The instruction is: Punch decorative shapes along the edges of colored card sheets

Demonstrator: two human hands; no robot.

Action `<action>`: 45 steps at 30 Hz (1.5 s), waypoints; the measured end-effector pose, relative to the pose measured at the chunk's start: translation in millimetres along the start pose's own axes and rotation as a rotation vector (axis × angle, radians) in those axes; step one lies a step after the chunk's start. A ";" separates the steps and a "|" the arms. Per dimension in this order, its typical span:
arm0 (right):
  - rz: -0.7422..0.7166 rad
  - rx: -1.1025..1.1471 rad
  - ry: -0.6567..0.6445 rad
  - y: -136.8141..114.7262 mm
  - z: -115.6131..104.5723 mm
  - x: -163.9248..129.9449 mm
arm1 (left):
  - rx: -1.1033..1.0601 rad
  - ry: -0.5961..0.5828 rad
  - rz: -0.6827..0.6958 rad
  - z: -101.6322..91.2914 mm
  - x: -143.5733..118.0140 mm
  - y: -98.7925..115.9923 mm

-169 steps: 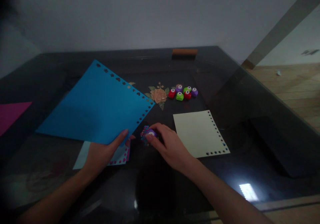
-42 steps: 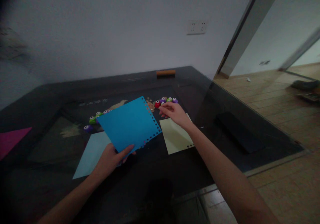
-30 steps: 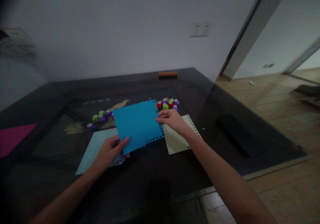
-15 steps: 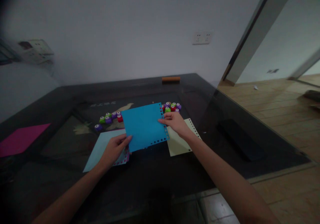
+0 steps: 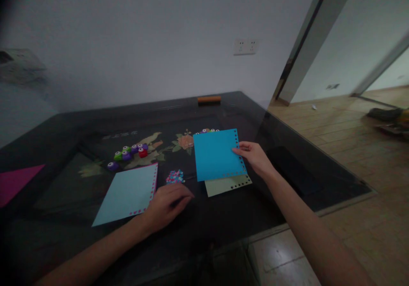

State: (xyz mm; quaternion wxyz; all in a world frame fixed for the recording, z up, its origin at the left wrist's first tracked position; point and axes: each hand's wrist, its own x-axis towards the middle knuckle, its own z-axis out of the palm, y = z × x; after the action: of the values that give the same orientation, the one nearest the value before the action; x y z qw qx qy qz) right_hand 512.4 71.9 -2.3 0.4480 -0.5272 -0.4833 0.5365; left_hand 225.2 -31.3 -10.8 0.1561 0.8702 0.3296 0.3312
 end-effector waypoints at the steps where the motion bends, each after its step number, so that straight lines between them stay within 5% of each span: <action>1: -0.002 0.002 0.025 4.2 -5.2 1.2 | -0.008 -0.008 0.011 7.8 5.0 2.5; 7: 0.023 -0.094 0.097 21.0 -17.0 -0.6 | 0.003 -0.043 -0.012 34.2 10.7 3.3; 13: 0.061 -0.235 0.053 19.5 -14.7 -5.9 | 0.118 -0.086 -0.110 30.8 3.3 -4.9; 22: 0.102 -0.297 0.058 23.3 -15.7 -3.3 | 0.245 -0.202 -0.083 38.4 5.2 -3.6; 45: 0.100 -0.335 0.046 23.2 -14.2 -3.7 | 0.253 -0.240 -0.063 40.8 4.5 -7.4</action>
State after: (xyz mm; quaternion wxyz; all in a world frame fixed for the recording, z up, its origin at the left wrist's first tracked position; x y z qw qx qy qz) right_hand 527.4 65.9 -24.5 0.3374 -0.6299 -0.5288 0.4581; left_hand 252.0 -25.0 -42.1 0.0938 0.9055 0.3748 0.1756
